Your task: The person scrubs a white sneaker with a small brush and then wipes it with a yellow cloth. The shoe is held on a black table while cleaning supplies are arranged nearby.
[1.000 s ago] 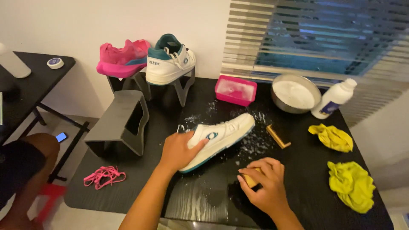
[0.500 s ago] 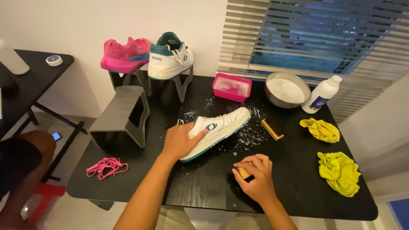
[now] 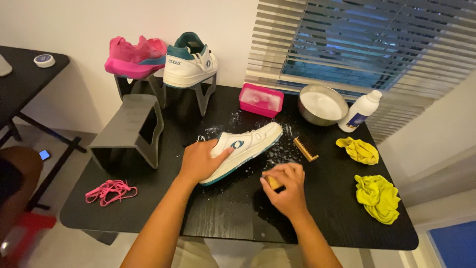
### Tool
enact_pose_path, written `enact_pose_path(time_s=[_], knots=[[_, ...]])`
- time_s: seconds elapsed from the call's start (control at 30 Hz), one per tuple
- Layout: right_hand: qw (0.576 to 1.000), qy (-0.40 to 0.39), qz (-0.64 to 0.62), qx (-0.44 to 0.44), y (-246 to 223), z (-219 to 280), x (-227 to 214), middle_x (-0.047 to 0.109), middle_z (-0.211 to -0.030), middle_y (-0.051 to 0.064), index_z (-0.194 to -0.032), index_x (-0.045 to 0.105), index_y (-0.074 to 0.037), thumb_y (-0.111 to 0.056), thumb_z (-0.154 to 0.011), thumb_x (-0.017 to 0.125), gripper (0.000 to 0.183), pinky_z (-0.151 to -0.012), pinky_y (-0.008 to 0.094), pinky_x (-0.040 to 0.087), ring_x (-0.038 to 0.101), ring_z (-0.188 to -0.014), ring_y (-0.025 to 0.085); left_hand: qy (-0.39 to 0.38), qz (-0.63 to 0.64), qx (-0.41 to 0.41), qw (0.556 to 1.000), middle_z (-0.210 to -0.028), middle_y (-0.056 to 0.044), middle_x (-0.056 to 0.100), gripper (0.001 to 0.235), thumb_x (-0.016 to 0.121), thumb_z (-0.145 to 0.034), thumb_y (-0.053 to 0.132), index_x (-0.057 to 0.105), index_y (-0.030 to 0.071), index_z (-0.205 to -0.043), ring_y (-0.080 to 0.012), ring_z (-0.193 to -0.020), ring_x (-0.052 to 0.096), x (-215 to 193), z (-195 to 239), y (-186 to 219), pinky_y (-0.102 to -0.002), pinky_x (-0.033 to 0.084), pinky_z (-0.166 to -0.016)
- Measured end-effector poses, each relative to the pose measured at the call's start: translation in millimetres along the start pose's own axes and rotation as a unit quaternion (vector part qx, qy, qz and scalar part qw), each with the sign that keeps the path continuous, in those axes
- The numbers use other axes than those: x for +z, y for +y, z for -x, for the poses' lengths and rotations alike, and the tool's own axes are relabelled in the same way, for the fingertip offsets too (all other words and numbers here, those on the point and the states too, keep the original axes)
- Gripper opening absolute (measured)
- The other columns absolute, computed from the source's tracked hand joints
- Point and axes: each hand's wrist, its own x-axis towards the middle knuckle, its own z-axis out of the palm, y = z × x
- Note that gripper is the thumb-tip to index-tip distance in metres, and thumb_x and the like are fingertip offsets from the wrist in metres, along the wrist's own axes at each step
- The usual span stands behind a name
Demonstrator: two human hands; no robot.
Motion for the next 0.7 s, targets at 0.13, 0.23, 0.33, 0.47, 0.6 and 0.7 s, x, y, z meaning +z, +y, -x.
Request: enact_pose_path(time_s=[0.13,0.23,0.33,0.47,0.6,0.7], knots=[[1.000,0.001,-0.012,-0.015,-13.5,-28.1,2.6,0.064,-0.093,-0.004,-0.094,0.078,-0.025,-0.028,-0.082,0.083,0.013,-0.094,0.039,0.040,0.054,-0.105,0.022,0.000,-0.009,0.002,1.000,-0.069,-0.016,0.070,0.053,0.064,-0.088,0.062,0.064,0.011,-0.074,-0.0392,-0.081,0.072,-0.1,1.3,0.7,-0.042,0.054,-0.073],[0.999,0.009,-0.037,-0.032,-13.3,-38.0,11.3,0.064,-0.093,-0.004,-0.095,0.079,-0.024,-0.028,-0.084,0.082,0.012,-0.095,0.040,0.041,0.054,-0.104,0.022,0.005,-0.011,0.005,1.000,-0.068,-0.016,0.070,0.054,0.064,-0.087,0.063,0.064,0.011,-0.074,-0.0386,-0.081,0.073,0.8,1.1,1.1,-0.042,0.054,-0.072],[0.998,0.017,-0.052,-0.037,-11.9,-43.9,22.4,0.063,-0.093,-0.002,-0.096,0.078,-0.022,-0.027,-0.081,0.084,0.017,-0.096,0.041,0.043,0.056,-0.104,0.024,0.008,-0.011,0.003,1.000,-0.068,-0.016,0.069,0.053,0.065,-0.087,0.063,0.064,0.011,-0.074,-0.0388,-0.081,0.072,0.3,0.5,0.8,-0.041,0.054,-0.073],[0.997,0.025,-0.048,-0.061,-15.2,-51.7,36.1,0.058,-0.093,-0.001,-0.093,0.075,-0.021,-0.026,-0.082,0.083,0.015,-0.095,0.043,0.041,0.053,-0.104,0.026,0.003,-0.011,-0.003,1.000,-0.069,-0.016,0.070,0.056,0.064,-0.087,0.065,0.063,0.011,-0.073,-0.0381,-0.081,0.072,2.4,0.3,-1.6,-0.041,0.054,-0.074],[0.995,0.037,-0.030,-0.085,-15.2,-59.2,43.5,0.054,-0.093,-0.002,-0.090,0.071,-0.020,-0.027,-0.082,0.082,0.015,-0.095,0.043,0.039,0.050,-0.104,0.025,0.013,0.014,-0.026,0.999,-0.068,-0.014,0.069,0.055,0.065,-0.086,0.065,0.064,0.012,-0.073,-0.0366,-0.080,0.072,2.4,-1.8,-5.3,-0.040,0.054,-0.073],[0.994,0.046,-0.002,-0.095,-20.7,-61.2,43.3,0.052,-0.094,-0.004,-0.089,0.071,-0.021,-0.029,-0.083,0.081,0.014,-0.095,0.041,0.037,0.049,-0.105,0.024,0.009,0.008,-0.016,1.000,-0.067,-0.014,0.069,0.056,0.064,-0.086,0.066,0.062,0.012,-0.072,-0.0380,-0.081,0.072,1.2,-1.3,-3.5,-0.041,0.055,-0.073]])
